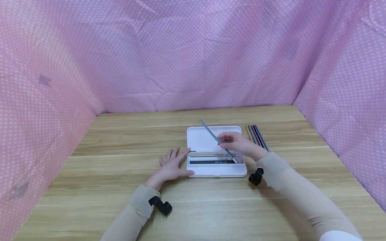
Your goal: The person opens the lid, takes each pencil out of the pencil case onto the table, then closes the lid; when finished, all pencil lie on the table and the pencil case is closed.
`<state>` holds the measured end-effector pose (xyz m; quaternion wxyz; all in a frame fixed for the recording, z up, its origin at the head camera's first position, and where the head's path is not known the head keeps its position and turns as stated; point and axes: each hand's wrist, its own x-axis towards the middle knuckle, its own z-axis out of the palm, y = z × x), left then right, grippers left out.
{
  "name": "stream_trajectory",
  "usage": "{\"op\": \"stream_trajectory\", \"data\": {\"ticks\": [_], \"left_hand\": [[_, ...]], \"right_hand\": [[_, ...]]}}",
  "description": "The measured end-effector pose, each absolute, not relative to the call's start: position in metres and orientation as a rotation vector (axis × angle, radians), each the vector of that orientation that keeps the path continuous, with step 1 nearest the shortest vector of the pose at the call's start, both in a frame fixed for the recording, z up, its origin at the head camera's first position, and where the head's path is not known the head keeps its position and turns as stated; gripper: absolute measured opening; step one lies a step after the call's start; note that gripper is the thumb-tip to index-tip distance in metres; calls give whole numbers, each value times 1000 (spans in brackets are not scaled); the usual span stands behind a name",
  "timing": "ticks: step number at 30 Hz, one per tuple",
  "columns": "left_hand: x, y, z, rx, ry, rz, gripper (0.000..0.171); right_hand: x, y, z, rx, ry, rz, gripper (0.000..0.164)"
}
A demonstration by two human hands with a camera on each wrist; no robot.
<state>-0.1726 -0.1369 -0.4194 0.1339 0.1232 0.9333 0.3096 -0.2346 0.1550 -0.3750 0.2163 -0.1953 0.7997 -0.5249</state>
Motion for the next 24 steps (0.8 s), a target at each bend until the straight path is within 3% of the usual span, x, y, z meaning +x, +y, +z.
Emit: {"op": "stream_trajectory", "data": {"ticks": [24], "left_hand": [[-170, -136, -419, 358, 2702, 901, 89]], "right_hand": [[-216, 182, -374, -339, 2148, -1612, 43]]}}
